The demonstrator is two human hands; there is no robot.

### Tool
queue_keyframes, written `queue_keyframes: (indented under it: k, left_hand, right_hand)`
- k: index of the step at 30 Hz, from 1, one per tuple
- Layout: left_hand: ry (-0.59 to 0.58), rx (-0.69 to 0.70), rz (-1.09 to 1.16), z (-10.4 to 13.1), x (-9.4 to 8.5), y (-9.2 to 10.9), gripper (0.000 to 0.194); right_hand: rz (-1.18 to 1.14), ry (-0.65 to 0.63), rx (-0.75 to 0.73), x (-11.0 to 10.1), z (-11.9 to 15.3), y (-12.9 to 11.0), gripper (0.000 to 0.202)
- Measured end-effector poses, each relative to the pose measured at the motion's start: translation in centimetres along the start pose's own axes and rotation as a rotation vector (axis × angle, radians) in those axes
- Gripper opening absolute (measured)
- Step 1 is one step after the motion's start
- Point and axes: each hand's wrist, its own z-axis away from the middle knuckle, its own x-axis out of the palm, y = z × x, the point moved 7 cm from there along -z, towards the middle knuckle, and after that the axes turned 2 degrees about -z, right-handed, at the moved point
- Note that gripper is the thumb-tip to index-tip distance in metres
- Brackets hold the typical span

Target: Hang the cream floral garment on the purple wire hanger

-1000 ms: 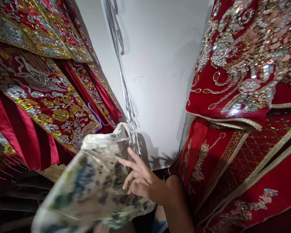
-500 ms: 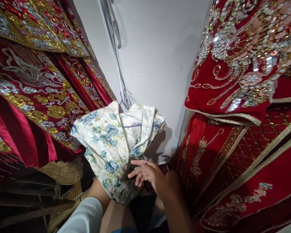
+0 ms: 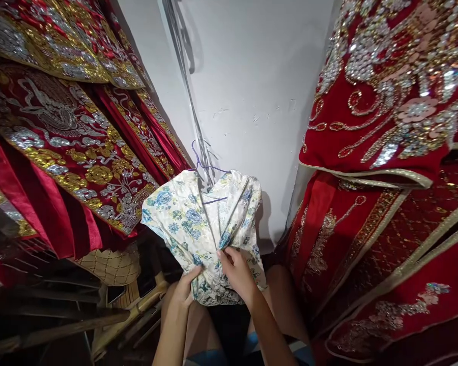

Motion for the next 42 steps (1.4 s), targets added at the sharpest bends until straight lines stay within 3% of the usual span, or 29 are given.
queue_keyframes:
  k: [4,9,13,16,18,21,23,25,28,30,33,36,39,42]
  left_hand:
    - [0.046,0.009,-0.014,0.5,-0.4,0.6,0.075]
    - [0.078,0.189,-0.308,1.8,1.5,2.6,0.056]
    - [0.031,0.218,-0.429,2.8,3.0,3.3,0.045]
    - [0.067,0.217,-0.43,2.2,2.0,3.1,0.042]
    - [0.24,0.267,-0.399,1.5,-0.1,3.1,0.041]
    - [0.686,0.506,-0.366,2.4,-3.3,3.6,0.044]
    - [0.846,0.703,-0.446,3.7,-3.2,3.8,0.047]
    - [0.712,0.785,-0.563,3.7,-1.2,3.6,0.045]
    - [0.346,0.683,-0.605,2.2,2.0,2.1,0.028]
    - [0.273,0.626,-0.592,1.4,3.0,1.8,0.019]
    - [0.249,0.633,-0.67,0.4,3.7,2.2,0.016]
    - [0.186,0.638,-0.795,-0.4,3.8,2.3,0.018]
    - [0.107,0.635,-0.887,-1.3,2.9,2.3,0.018]
    - [-0.011,0.556,-0.975,-2.6,1.8,3.0,0.019]
  right_hand:
    - [0.148,0.051,-0.05,0.1,-0.1,-1.0,0.044]
    - [0.346,0.083,-0.055,-0.8,-0.2,-0.8,0.041]
    - [0.302,0.091,-0.069,-1.6,-0.3,-0.6,0.044]
    - [0.176,0.041,-0.055,-1.8,-0.2,-0.8,0.045]
    - [0.089,0.023,-0.02,-1.6,0.0,-0.9,0.044]
    - [-0.014,0.014,0.006,-0.8,0.3,-1.2,0.044]
    - [-0.07,0.008,0.012,0.3,0.4,-1.3,0.041]
    - [-0.118,-0.002,0.026,1.5,0.4,-1.3,0.034]
    - [-0.17,-0.029,0.034,2.8,0.1,-1.5,0.025]
    - [-0.203,-0.034,0.039,2.8,-0.7,-2.2,0.024]
    - [-0.268,0.012,0.056,1.4,-3.6,-4.4,0.022]
    - [-0.324,0.1,-0.044,-0.8,-8.3,-9.3,0.021]
    - [-0.387,0.14,-0.102,-1.8,-12.5,-14.2,0.019]
    - [-0.381,0.142,-0.153,-1.6,-14.2,-17.3,0.019]
